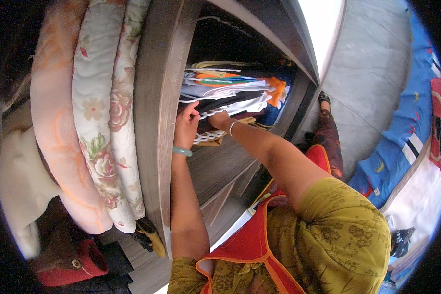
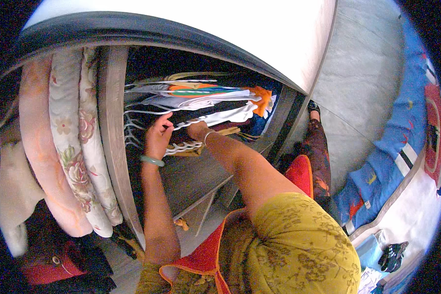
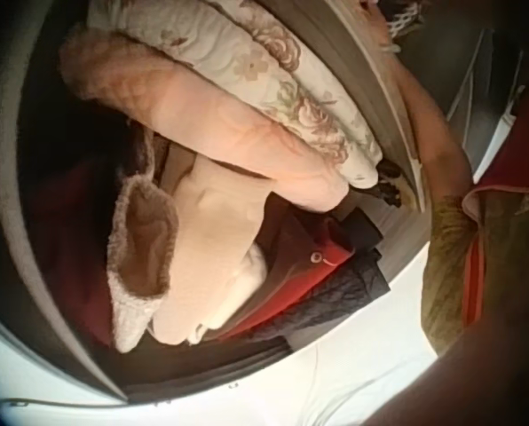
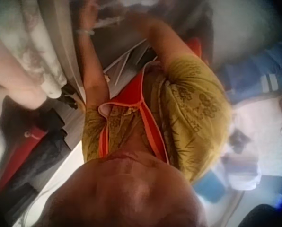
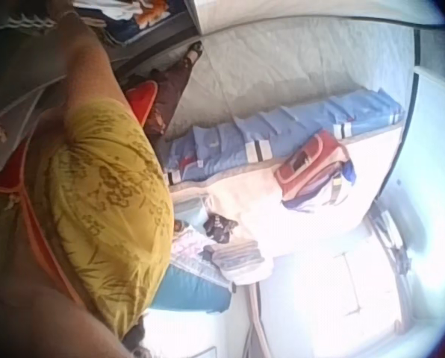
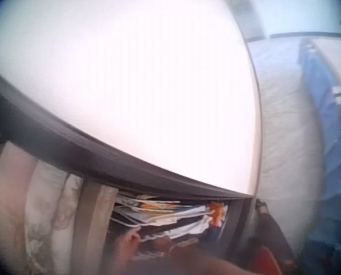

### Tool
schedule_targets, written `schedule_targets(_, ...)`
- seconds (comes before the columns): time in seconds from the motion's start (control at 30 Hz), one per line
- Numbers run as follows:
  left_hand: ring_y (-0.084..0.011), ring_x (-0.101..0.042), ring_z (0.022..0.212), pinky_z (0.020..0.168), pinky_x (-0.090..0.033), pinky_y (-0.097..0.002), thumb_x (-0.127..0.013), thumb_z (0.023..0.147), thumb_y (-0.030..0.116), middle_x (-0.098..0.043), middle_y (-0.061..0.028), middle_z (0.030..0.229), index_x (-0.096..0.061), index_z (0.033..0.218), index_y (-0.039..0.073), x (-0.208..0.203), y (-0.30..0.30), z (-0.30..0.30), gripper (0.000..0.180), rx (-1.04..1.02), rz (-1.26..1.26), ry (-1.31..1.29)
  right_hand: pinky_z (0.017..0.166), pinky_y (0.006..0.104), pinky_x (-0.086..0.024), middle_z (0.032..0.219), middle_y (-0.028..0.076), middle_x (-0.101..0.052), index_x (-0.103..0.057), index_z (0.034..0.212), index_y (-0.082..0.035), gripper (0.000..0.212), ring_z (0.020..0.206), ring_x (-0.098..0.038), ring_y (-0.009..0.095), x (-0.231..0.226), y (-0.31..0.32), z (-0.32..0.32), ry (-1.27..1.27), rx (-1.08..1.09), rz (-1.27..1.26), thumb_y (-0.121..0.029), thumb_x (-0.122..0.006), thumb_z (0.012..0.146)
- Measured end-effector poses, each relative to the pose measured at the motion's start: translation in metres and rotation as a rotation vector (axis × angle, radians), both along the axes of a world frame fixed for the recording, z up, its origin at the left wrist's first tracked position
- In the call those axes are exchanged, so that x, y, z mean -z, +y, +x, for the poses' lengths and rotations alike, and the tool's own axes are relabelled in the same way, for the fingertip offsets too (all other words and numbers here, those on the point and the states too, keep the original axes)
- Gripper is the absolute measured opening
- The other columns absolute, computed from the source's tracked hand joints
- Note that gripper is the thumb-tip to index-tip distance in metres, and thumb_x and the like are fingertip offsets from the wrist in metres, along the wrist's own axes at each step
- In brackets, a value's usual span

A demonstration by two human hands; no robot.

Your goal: The person removes items of clothing from a closet shelf, places them into a storage bag on a bed, and then gathers more clothes from the closet.

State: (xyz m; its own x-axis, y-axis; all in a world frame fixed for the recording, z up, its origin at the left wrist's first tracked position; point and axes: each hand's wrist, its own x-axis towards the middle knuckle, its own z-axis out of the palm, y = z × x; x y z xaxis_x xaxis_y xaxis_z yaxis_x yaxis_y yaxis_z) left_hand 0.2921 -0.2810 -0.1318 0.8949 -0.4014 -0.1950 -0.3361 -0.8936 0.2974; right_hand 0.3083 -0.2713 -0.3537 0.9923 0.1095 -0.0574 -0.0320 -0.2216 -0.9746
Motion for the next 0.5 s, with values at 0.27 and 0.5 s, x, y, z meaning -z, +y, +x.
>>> schedule_targets(0.27, -0.0151, -0.056, 0.074, 0.076, -0.044, -0.0276, -0.048, 0.08, -0.005, -0.061, -0.0052, 0.081, -0.058, 0.103, 0.006, -0.003, 0.012, -0.011, 0.027, -0.008, -0.049, -0.116, 0.074, 0.0436, -0.048, 0.086, 0.022, -0.061, -0.06, 0.091, -0.001, 0.026, 0.081, -0.059, 0.039, -0.037, -0.036, -0.042, 0.1, -0.105, 0.044, -0.019, -0.053, 0.073)
schedule_targets(0.5, -0.0226, -0.054, 0.097, 0.091, -0.039, -0.0332, -0.044, 0.08, -0.007, -0.057, -0.0124, 0.103, -0.053, 0.096, 0.003, 0.026, 0.015, -0.015, 0.02, -0.305, -0.362, -0.688, 0.081, 0.028, -0.04, 0.091, 0.01, -0.058, -0.055, 0.104, 0.003, 0.026, 0.088, -0.05, 0.015, -0.059, -0.074, -0.053, 0.093, 0.154, 0.764, -0.018, -0.053, 0.087)
